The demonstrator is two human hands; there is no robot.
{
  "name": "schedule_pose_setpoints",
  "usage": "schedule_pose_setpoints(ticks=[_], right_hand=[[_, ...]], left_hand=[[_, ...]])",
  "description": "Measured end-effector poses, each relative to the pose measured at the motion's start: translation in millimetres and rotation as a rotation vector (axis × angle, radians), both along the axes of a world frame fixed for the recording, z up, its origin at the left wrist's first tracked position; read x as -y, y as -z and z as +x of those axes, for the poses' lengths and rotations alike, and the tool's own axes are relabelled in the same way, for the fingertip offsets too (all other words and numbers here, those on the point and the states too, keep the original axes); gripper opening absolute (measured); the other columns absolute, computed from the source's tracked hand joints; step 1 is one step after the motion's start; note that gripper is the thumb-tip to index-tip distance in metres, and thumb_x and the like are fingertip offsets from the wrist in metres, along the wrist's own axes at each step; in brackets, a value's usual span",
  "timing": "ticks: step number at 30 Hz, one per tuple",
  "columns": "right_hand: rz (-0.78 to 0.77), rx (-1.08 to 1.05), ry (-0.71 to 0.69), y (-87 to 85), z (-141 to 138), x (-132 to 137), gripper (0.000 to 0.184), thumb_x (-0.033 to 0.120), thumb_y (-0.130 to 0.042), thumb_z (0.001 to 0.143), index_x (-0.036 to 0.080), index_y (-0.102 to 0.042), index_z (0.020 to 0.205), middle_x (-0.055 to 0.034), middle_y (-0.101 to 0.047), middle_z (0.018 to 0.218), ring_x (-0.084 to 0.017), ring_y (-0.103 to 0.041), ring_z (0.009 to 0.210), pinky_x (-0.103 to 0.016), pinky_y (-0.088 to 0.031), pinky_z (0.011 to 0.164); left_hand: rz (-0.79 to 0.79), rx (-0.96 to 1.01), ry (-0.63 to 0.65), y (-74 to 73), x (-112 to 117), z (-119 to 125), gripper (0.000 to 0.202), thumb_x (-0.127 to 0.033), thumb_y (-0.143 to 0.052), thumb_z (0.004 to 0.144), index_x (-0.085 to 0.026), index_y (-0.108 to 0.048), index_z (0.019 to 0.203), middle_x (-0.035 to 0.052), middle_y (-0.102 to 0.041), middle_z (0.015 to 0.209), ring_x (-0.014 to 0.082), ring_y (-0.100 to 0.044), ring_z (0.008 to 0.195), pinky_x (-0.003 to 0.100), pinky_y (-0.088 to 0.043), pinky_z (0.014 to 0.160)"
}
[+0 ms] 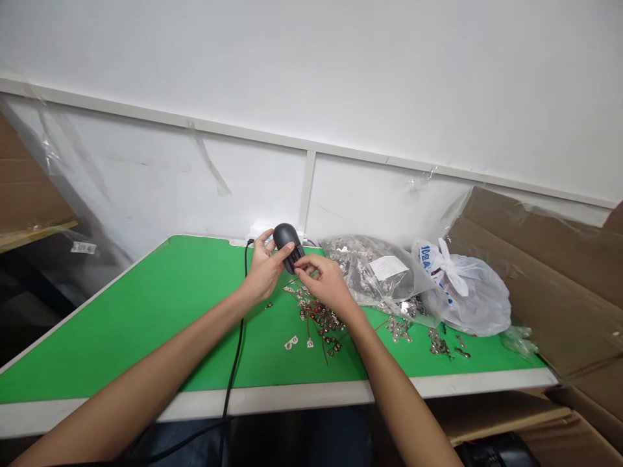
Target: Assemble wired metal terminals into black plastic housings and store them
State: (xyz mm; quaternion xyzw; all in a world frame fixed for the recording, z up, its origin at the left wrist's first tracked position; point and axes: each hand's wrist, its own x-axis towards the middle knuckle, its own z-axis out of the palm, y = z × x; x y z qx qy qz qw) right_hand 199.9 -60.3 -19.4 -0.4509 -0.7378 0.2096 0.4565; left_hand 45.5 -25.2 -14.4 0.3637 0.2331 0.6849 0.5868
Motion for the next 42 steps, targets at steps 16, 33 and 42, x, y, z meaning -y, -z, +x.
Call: schedule_pose_setpoints(ticks=[16,33,42], right_hand=[[0.315,0.226,-0.079,-1.8,10.3,-0.6,0.013,0.021,-0.064,0.096,0.026,-0.076,0.1,-0.0082,-0.062,0.114,-0.02,-0.064,0.092,-0.038,-0.058,0.079],[0.666,0.39,-0.137,-9.4,7.9,7.4,0.014,0.018,-0.061,0.099,0.025,-0.062,0.111,-0.0072,-0.072,0.111,-0.024,-0.066,0.11,-0.047,-0.054,0.099],[0.559,0.354,-0.193,-6.3,3.4,10.7,0.01,0.024,-0.063,0.101,0.023,-0.063,0.111,-0.0077,-0.072,0.104,-0.024,-0.067,0.102,-0.044,-0.057,0.09]], left_hand=[[-0.032,-0.059,-0.018,2.3,-4.1,-2.1,0.071,-0.015,-0.09,0.074,-0.027,-0.051,0.132,0.0129,-0.063,0.132,0.0282,-0.067,0.112,0.037,-0.059,0.088],[-0.153,-0.15,0.048,-4.2,-2.2,-5.6,0.065,-0.022,-0.091,0.07,-0.016,-0.055,0.124,0.0061,-0.073,0.09,0.0183,-0.071,0.08,0.028,-0.055,0.073],[-0.207,-0.183,0.095,-4.9,-1.1,-6.9,0.06,-0.017,-0.088,0.07,-0.016,-0.057,0.121,0.0082,-0.074,0.093,0.0186,-0.071,0.08,0.029,-0.054,0.072]])
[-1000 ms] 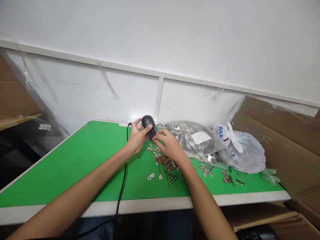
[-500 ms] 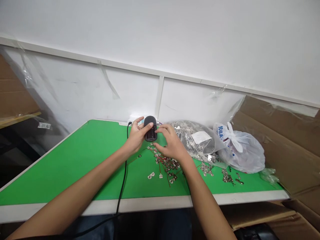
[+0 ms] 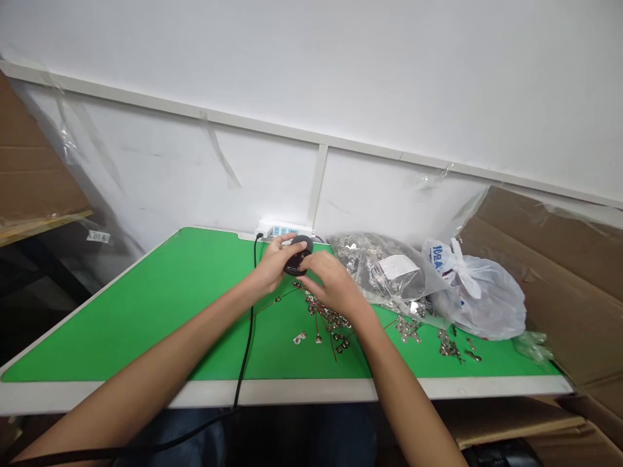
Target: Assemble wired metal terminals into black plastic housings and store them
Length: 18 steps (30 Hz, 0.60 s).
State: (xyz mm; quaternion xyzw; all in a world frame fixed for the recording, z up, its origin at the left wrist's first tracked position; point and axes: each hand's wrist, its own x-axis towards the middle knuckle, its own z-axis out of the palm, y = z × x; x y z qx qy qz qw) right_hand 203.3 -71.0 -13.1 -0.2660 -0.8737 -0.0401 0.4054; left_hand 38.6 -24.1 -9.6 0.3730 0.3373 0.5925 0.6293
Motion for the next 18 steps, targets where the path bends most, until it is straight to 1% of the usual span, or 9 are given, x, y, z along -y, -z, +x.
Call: schedule_pose_setpoints(ticks=[3,6,9,11,12,14,16,18], right_hand=[[0.011,0.043,-0.001,0.8,-0.5,0.4,0.011,0.026,-0.061,0.102,0.023,-0.063,0.112,-0.008,-0.073,0.104,-0.025,-0.067,0.102,-0.045,-0.056,0.09],[0.031,0.101,-0.004,3.6,-1.4,-0.3,0.011,0.027,-0.059,0.104,0.023,-0.065,0.112,-0.0089,-0.074,0.104,-0.026,-0.067,0.104,-0.045,-0.056,0.09],[0.049,0.058,-0.021,7.5,-2.5,-2.2,0.01,0.026,-0.06,0.103,0.023,-0.064,0.112,-0.0087,-0.074,0.104,-0.025,-0.069,0.106,-0.044,-0.056,0.093],[0.062,0.009,-0.006,10.2,-4.1,-3.4,0.012,0.024,-0.06,0.103,0.023,-0.064,0.114,-0.0086,-0.075,0.107,-0.024,-0.069,0.108,-0.044,-0.056,0.095],[0.077,-0.01,0.022,11.5,-5.4,-3.7,0.012,0.024,-0.06,0.103,0.023,-0.063,0.115,-0.009,-0.075,0.11,-0.024,-0.069,0.108,-0.044,-0.056,0.096],[0.118,-0.036,0.128,14.4,-9.1,-3.4,0.014,0.027,-0.06,0.103,0.023,-0.063,0.116,-0.0106,-0.075,0.112,-0.026,-0.069,0.108,-0.045,-0.056,0.093],[0.162,-0.033,0.246,17.1,-13.3,-2.3,0.017,0.033,-0.062,0.102,0.021,-0.063,0.115,-0.0123,-0.074,0.108,-0.028,-0.069,0.102,-0.044,-0.056,0.086],[0.196,0.015,0.33,18.9,-16.8,-0.8,0.02,0.037,-0.061,0.102,0.019,-0.064,0.111,-0.0124,-0.074,0.101,-0.028,-0.069,0.094,-0.041,-0.055,0.078]], left_hand=[[-0.033,0.009,-0.004,1.4,0.9,0.4,0.061,-0.017,-0.088,0.067,-0.017,-0.057,0.12,0.0084,-0.073,0.093,0.0183,-0.07,0.077,0.028,-0.052,0.068],[-0.053,0.001,-0.029,3.0,3.5,1.3,0.063,-0.018,-0.086,0.064,-0.018,-0.057,0.12,0.0049,-0.072,0.087,0.0168,-0.067,0.072,0.026,-0.049,0.063],[-0.087,0.025,-0.072,3.7,5.3,2.4,0.061,-0.019,-0.084,0.065,-0.019,-0.055,0.119,0.0013,-0.068,0.083,0.0152,-0.064,0.067,0.024,-0.047,0.06],[-0.106,0.052,-0.12,3.8,4.7,3.0,0.056,-0.019,-0.081,0.071,-0.019,-0.052,0.118,0.0008,-0.067,0.084,0.0148,-0.064,0.068,0.024,-0.048,0.06],[-0.102,0.058,-0.156,4.0,4.0,3.3,0.053,-0.019,-0.079,0.074,-0.02,-0.051,0.119,0.0005,-0.066,0.085,0.0146,-0.065,0.069,0.024,-0.049,0.061],[-0.061,0.047,-0.255,5.3,2.2,4.0,0.049,-0.019,-0.076,0.081,-0.022,-0.048,0.121,0.0001,-0.063,0.089,0.0146,-0.065,0.075,0.024,-0.051,0.066],[-0.004,0.027,-0.339,7.9,1.0,5.3,0.048,-0.021,-0.075,0.086,-0.024,-0.047,0.124,0.0009,-0.063,0.095,0.0153,-0.065,0.082,0.025,-0.053,0.072],[0.033,0.021,-0.364,11.0,1.2,7.8,0.05,-0.021,-0.075,0.088,-0.026,-0.045,0.127,0.0023,-0.064,0.101,0.0164,-0.066,0.089,0.026,-0.054,0.078]])
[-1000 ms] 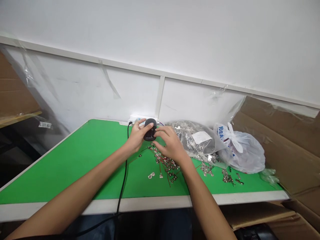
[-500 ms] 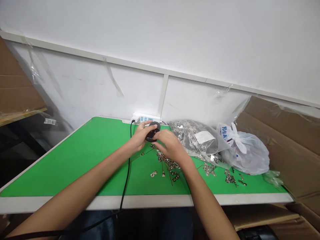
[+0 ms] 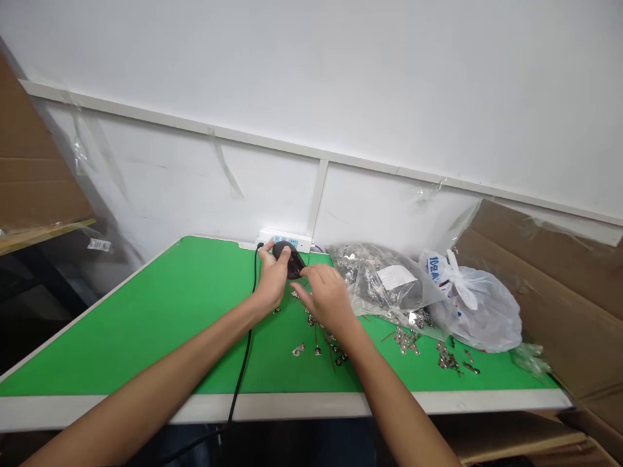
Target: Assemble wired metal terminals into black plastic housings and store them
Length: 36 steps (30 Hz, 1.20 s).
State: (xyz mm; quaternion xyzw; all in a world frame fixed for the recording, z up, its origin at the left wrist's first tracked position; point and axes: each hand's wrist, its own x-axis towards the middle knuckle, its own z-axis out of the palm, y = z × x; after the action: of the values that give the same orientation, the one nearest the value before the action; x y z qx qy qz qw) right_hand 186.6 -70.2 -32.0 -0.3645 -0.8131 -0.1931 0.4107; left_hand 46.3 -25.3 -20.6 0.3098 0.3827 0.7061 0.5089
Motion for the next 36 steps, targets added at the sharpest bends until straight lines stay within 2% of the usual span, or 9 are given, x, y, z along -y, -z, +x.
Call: schedule_pose_setpoints(ticks=[3,8,14,18,25,31,36], right_hand=[[0.037,0.08,0.092,-0.1,-3.1,2.4,0.017,0.033,-0.056,0.105,0.018,-0.064,0.108,-0.011,-0.073,0.094,-0.025,-0.067,0.085,-0.036,-0.05,0.071],[0.076,0.088,0.227,-4.4,-7.2,5.1,0.017,0.022,-0.05,0.105,0.019,-0.066,0.109,-0.0101,-0.071,0.091,-0.024,-0.064,0.082,-0.034,-0.045,0.069],[0.05,0.013,0.324,-8.3,-3.8,3.0,0.017,0.018,-0.048,0.104,0.019,-0.065,0.105,-0.0112,-0.07,0.093,-0.026,-0.062,0.085,-0.035,-0.043,0.068],[0.066,-0.012,0.341,-8.3,0.2,1.1,0.016,0.019,-0.048,0.104,0.019,-0.063,0.107,-0.011,-0.07,0.094,-0.026,-0.062,0.085,-0.035,-0.044,0.068],[0.028,-0.057,0.336,-8.0,2.0,1.4,0.021,0.019,-0.046,0.105,0.019,-0.065,0.113,-0.0125,-0.071,0.098,-0.026,-0.065,0.09,-0.034,-0.047,0.07],[0.165,-0.027,0.299,-6.6,4.2,-1.8,0.024,0.016,-0.044,0.106,0.02,-0.064,0.118,-0.0116,-0.073,0.096,-0.025,-0.067,0.089,-0.034,-0.051,0.074],[0.127,-0.019,0.26,-2.3,7.4,-8.3,0.026,0.014,-0.042,0.105,0.018,-0.065,0.117,-0.0128,-0.072,0.094,-0.025,-0.068,0.087,-0.035,-0.053,0.075]], left_hand=[[0.004,0.05,0.044,2.4,3.1,4.9,0.056,-0.019,-0.075,0.089,-0.027,-0.041,0.133,0.0039,-0.065,0.106,0.0177,-0.068,0.095,0.027,-0.056,0.083],[-0.003,0.2,0.125,-3.0,11.2,8.7,0.064,-0.016,-0.075,0.087,-0.031,-0.037,0.135,0.0065,-0.067,0.119,0.0189,-0.071,0.1,0.028,-0.06,0.08],[0.043,0.25,0.137,-8.9,17.6,9.0,0.068,-0.01,-0.079,0.082,-0.03,-0.039,0.134,0.006,-0.069,0.115,0.0199,-0.071,0.108,0.031,-0.061,0.088],[0.114,0.216,0.124,-8.8,20.1,11.7,0.076,-0.01,-0.082,0.079,-0.03,-0.038,0.137,0.0081,-0.069,0.119,0.0212,-0.072,0.108,0.033,-0.061,0.091],[0.235,0.152,0.104,-10.3,25.0,13.9,0.083,-0.015,-0.085,0.077,-0.029,-0.034,0.141,0.0087,-0.069,0.124,0.0173,-0.074,0.1,0.033,-0.057,0.097],[0.245,0.157,0.05,-11.2,28.3,16.2,0.082,-0.015,-0.084,0.078,-0.03,-0.035,0.142,0.0085,-0.069,0.122,0.0176,-0.073,0.1,0.035,-0.056,0.097],[0.226,0.18,0.039,-10.3,29.1,17.4,0.084,-0.016,-0.085,0.077,-0.031,-0.033,0.141,0.0066,-0.069,0.117,0.0176,-0.072,0.097,0.032,-0.057,0.092]])
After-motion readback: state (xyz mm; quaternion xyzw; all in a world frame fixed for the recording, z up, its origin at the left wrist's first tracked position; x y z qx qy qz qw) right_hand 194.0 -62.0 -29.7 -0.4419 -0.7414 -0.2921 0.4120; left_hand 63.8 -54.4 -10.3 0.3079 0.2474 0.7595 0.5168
